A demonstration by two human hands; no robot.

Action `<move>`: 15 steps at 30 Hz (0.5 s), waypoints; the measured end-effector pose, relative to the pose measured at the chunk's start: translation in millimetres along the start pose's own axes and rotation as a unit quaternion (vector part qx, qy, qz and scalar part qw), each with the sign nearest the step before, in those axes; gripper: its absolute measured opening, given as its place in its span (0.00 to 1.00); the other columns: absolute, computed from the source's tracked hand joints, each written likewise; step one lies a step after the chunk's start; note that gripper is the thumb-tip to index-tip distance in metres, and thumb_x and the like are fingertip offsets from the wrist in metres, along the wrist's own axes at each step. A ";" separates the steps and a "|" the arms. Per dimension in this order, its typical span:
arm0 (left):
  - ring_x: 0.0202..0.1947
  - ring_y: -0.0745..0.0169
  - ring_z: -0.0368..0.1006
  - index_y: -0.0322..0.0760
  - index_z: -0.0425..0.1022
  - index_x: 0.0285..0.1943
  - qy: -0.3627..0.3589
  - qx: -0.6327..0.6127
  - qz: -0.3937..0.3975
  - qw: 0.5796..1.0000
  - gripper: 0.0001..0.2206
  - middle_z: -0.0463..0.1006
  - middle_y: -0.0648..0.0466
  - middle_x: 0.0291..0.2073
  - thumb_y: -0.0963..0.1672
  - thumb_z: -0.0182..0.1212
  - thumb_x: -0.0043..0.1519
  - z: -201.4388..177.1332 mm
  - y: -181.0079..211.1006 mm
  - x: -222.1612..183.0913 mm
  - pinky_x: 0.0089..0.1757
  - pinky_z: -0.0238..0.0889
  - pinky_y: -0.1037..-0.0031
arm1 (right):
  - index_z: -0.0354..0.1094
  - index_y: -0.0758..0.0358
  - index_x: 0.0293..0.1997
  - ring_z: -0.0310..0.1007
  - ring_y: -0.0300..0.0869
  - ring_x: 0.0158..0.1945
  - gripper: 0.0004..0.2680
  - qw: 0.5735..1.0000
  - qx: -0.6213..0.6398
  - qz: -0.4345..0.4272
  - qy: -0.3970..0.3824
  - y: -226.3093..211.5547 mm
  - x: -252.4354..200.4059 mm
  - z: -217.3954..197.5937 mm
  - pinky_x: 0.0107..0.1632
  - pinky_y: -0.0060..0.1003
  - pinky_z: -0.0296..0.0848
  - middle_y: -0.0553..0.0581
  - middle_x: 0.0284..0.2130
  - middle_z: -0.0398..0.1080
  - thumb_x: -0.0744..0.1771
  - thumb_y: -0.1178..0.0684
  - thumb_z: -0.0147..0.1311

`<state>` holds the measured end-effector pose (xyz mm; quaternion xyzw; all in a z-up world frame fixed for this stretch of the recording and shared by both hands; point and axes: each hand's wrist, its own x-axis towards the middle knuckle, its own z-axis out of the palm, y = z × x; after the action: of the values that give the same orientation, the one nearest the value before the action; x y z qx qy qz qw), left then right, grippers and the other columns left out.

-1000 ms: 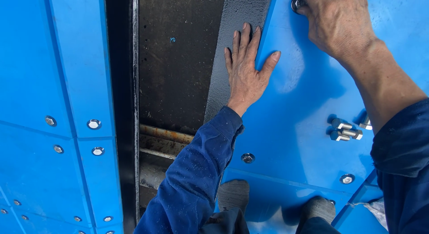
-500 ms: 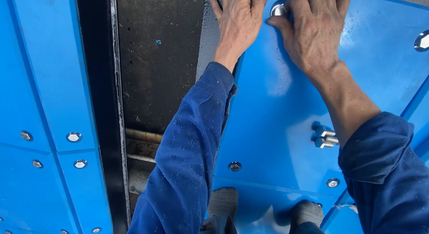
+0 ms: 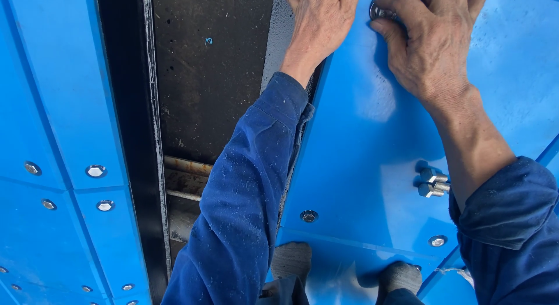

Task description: The person kneels on large blue plastic panels mounted to a steel frame and fastens them by hand, picking bolts and washers from a woven sack and inserting them into pre-drilled holes across the panel surface. They reposition panels and continue placing fasteners hole by hole.

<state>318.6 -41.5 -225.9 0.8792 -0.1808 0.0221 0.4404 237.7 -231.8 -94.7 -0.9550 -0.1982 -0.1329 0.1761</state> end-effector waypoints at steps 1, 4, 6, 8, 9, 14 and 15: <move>0.45 0.59 0.72 0.50 0.77 0.41 -0.001 0.001 -0.001 1.000 0.14 0.74 0.62 0.29 0.53 0.48 0.71 -4.4 3.9 0.5 0.56 0.47 0.35 | 0.69 0.59 0.56 0.63 0.49 0.63 0.10 1.000 0.001 0.001 0.000 1.1 -0.9 3.6 0.66 0.52 0.52 0.56 0.51 0.68 0.70 0.52 0.59; 0.46 0.63 0.75 0.53 0.77 0.38 -0.100 0.030 -0.092 0.990 0.15 0.75 0.61 0.27 0.54 0.48 0.71 -12.7 13.8 4.8 0.67 0.45 0.38 | 0.71 0.57 0.52 0.64 0.46 0.62 0.06 0.999 0.017 0.042 -0.008 1.0 1.7 9.0 0.67 0.51 0.54 0.53 0.49 0.68 0.71 0.53 0.59; 0.52 0.55 0.72 0.51 0.77 0.45 0.007 -0.018 -0.002 1.000 0.14 0.77 0.63 0.32 0.53 0.46 0.72 -12.0 13.2 3.9 0.63 0.28 0.24 | 0.70 0.59 0.49 0.64 0.46 0.58 0.11 0.997 -0.063 0.044 0.011 -5.7 9.2 10.7 0.67 0.55 0.54 0.53 0.47 0.69 0.68 0.46 0.61; 0.53 0.54 0.71 0.51 0.77 0.45 0.029 -0.021 0.015 0.999 0.14 0.76 0.61 0.34 0.53 0.46 0.72 -12.2 14.3 4.7 0.62 0.26 0.24 | 0.71 0.61 0.50 0.64 0.49 0.59 0.13 0.998 -0.037 0.053 0.017 -8.5 9.9 2.9 0.64 0.55 0.55 0.55 0.47 0.70 0.67 0.45 0.62; 0.54 0.52 0.69 0.51 0.76 0.45 0.048 -0.024 0.031 0.998 0.15 0.75 0.60 0.36 0.54 0.46 0.73 -11.6 14.9 4.1 0.60 0.25 0.24 | 0.72 0.63 0.52 0.64 0.52 0.59 0.14 0.998 -0.010 0.063 0.021 -9.9 9.8 -0.8 0.61 0.55 0.55 0.58 0.48 0.71 0.66 0.45 0.63; 0.51 0.58 0.72 0.51 0.76 0.41 -0.005 -0.014 -0.011 1.000 0.15 0.74 0.62 0.30 0.54 0.45 0.72 -15.0 19.0 4.0 0.64 0.31 0.26 | 0.70 0.60 0.52 0.63 0.48 0.60 0.07 0.997 0.062 0.043 -0.016 -0.3 7.8 -5.8 0.65 0.51 0.55 0.56 0.48 0.68 0.70 0.54 0.61; 0.51 0.59 0.72 0.51 0.75 0.40 -0.019 -0.001 -0.022 1.000 0.15 0.74 0.63 0.29 0.53 0.46 0.72 -17.2 20.8 5.8 0.66 0.33 0.28 | 0.70 0.60 0.50 0.64 0.48 0.58 0.07 0.997 0.054 0.047 -0.009 0.5 10.9 -4.7 0.65 0.51 0.56 0.55 0.48 0.69 0.70 0.54 0.61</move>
<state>319.1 -41.1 -198.3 0.8826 -0.1700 -0.0050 0.4382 246.7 -230.4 -87.1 -0.9534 -0.1615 -0.1051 0.2320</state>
